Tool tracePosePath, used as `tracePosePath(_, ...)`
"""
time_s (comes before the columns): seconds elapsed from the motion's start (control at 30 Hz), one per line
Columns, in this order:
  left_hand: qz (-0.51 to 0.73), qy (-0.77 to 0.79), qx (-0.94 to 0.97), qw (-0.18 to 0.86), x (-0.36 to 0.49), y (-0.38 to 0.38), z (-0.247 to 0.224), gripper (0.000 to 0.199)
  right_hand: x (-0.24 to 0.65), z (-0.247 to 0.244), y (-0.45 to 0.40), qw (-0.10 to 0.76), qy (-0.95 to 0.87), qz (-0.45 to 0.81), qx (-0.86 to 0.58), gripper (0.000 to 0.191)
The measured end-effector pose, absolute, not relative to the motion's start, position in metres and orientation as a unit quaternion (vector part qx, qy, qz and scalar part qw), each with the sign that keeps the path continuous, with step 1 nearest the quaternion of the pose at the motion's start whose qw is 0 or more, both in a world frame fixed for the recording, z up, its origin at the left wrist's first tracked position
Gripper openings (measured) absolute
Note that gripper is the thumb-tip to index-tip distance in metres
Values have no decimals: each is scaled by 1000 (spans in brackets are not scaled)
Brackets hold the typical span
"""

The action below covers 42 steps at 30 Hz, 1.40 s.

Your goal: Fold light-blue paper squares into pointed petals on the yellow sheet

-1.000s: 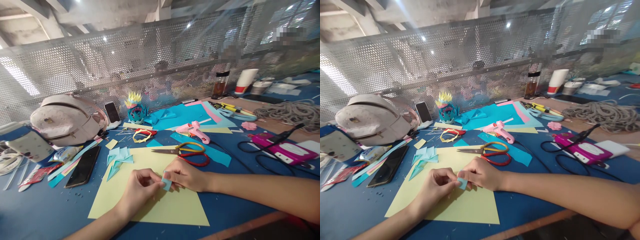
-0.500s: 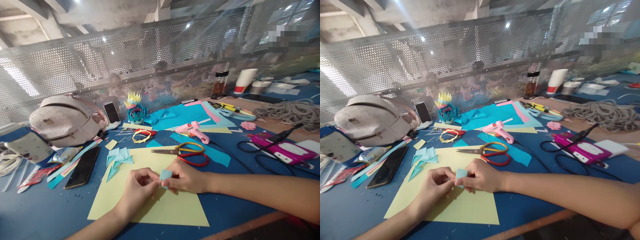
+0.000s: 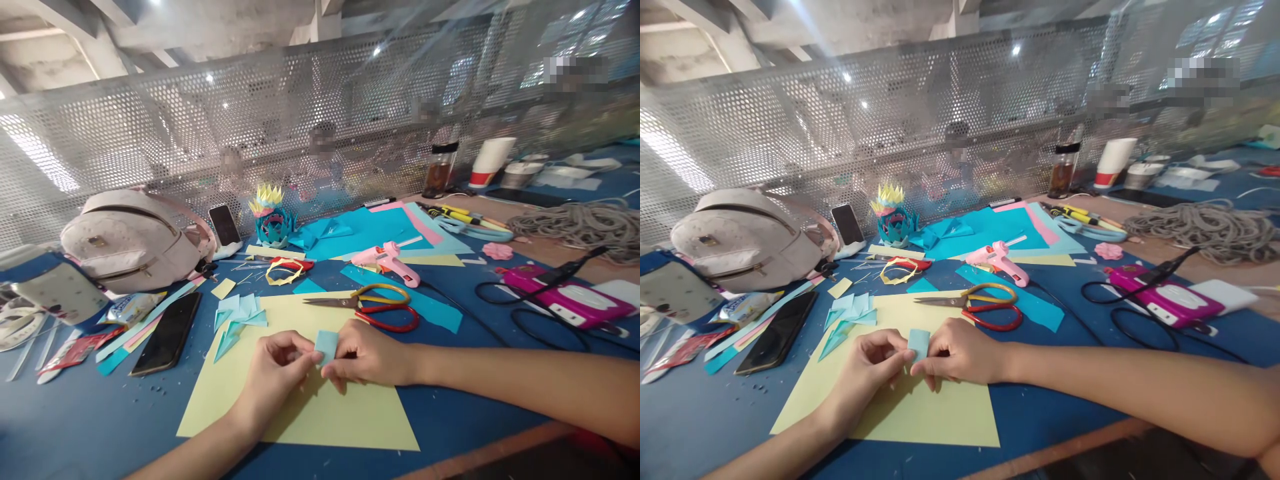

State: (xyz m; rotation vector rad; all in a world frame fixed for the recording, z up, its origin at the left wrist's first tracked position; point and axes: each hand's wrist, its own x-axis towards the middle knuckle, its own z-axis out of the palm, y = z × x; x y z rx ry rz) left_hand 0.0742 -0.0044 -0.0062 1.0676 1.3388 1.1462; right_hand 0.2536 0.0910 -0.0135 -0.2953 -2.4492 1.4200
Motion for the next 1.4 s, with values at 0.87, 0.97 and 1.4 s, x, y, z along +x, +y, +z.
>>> tracePosePath(0.87, 432, 387, 523, 624, 69, -8, -7, 49, 255, -13, 93, 98, -878, 463, -71, 43)
tracePosePath(0.97, 442, 370, 521, 630, 68, -6, -12, 44, 255, -12, 93, 88, -877, 465, -78, 39)
tracePosePath(1.4, 478, 404, 506, 593, 71, -5, -23, 50, 252, -20, 86, 171, -918, 314, -170, 59)
